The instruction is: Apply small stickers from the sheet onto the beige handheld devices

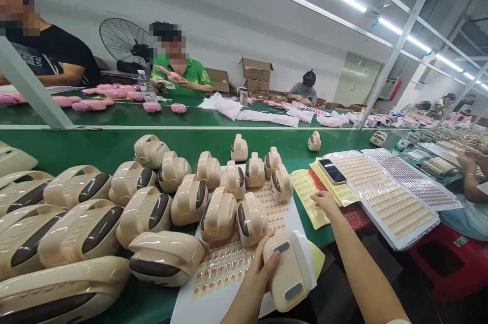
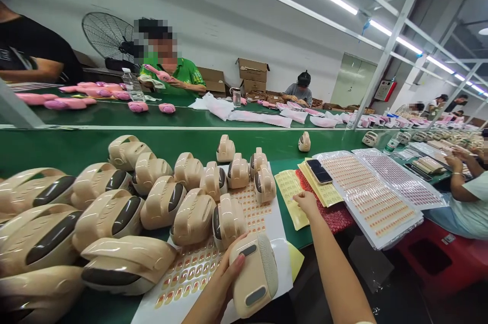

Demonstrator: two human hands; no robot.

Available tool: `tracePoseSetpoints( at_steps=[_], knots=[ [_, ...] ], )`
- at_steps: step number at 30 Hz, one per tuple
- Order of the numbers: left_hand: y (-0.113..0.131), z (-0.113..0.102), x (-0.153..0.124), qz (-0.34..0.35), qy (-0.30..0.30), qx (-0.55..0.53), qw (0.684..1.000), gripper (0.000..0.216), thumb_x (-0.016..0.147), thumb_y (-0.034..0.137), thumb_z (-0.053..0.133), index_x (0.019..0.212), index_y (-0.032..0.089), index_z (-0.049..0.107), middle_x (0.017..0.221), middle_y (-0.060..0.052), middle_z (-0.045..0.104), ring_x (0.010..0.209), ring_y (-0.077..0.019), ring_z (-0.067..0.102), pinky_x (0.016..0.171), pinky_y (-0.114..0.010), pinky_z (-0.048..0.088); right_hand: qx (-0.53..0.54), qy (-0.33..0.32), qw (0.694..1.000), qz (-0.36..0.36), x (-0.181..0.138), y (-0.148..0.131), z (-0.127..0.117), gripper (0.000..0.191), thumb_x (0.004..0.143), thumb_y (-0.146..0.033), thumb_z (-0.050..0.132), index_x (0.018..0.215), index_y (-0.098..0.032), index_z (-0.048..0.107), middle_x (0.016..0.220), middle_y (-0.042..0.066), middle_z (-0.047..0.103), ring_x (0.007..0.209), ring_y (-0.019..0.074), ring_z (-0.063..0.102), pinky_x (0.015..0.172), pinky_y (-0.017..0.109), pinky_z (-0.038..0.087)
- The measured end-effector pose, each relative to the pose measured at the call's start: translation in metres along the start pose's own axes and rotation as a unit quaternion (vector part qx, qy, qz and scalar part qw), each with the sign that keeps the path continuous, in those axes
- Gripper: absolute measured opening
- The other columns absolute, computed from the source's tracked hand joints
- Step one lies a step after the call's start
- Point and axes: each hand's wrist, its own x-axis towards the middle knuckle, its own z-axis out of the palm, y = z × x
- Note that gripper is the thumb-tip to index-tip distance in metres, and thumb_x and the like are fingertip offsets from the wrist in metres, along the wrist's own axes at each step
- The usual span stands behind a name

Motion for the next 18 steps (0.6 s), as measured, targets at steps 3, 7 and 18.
tracePoseSetpoints(
  at_steps=[3,7,18],
  knots=[
    [-0.001,0.001,-0.002,0.002,0.001,-0.001,1.0,0.082,0.055,0.065,0.064,0.124,0.026,0.041,0.117,-0.008,0.058,0.098,-0.0296,0.056,0.074,-0.034,0.045,-0.033,0.019,0.999,0.013,0.006,-0.005,0.007,0.023,0.087,-0.029,0.052,0.104,-0.015,0.056,0.106,0.006,0.059,0.09,0.0174,0.059,0.077,0.036,0.05],
    [0.0,0.0,-0.009,0.007,-0.011,-0.009,1.0,0.081,0.06,0.062,0.062,0.128,0.026,0.036,0.122,-0.008,0.056,0.098,-0.028,0.057,0.072,-0.032,0.044,-0.062,0.022,0.998,0.022,0.011,-0.008,0.014,0.022,0.087,-0.029,0.052,0.103,-0.016,0.057,0.108,0.007,0.058,0.092,0.0175,0.058,0.079,0.035,0.049],
    [-0.001,-0.002,-0.005,0.01,0.003,-0.027,1.0,0.081,0.057,0.061,0.065,0.125,0.025,0.041,0.121,-0.009,0.056,0.103,-0.0304,0.055,0.082,-0.037,0.045,0.048,-0.033,0.997,0.042,0.001,-0.01,0.003,0.024,0.087,-0.029,0.052,0.105,-0.014,0.056,0.103,0.005,0.059,0.086,0.0164,0.059,0.073,0.035,0.051]
  ],
)
